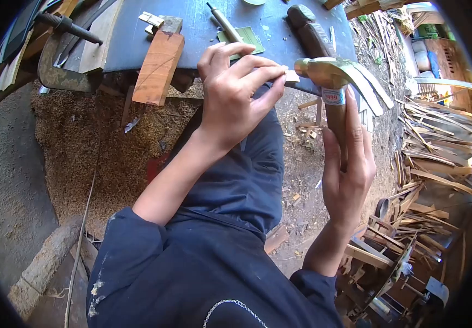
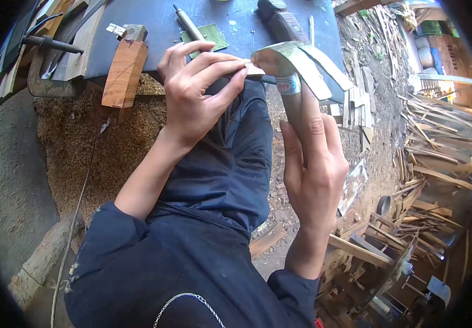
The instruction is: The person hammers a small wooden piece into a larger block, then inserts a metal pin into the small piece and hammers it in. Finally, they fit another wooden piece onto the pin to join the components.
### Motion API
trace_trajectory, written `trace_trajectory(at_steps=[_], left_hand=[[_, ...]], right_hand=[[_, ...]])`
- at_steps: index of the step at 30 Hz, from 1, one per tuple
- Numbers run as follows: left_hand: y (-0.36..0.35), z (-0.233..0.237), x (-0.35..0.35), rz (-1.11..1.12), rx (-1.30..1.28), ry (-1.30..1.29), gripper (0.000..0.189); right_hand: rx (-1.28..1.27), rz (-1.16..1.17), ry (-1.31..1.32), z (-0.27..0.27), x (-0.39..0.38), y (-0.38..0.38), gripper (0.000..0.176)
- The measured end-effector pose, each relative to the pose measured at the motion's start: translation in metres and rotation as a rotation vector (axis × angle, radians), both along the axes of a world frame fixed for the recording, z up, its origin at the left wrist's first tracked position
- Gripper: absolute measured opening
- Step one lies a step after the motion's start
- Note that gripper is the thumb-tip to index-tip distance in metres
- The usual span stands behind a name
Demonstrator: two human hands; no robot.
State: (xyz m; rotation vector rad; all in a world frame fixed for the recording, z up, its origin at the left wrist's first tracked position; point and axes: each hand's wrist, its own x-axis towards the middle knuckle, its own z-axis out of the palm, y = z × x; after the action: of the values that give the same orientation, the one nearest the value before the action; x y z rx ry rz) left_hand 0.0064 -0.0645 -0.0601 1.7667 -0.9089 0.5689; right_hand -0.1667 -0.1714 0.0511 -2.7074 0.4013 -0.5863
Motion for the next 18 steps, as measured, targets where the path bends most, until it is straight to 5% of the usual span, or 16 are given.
trace_trajectory(at_steps=[18], left_hand=[[0.003,-0.005,0.003,-0.029,0.088,0.029,0.023]], right_hand=[[-0.043,0.023,0.059,0.007,0.006,0.003,0.057]])
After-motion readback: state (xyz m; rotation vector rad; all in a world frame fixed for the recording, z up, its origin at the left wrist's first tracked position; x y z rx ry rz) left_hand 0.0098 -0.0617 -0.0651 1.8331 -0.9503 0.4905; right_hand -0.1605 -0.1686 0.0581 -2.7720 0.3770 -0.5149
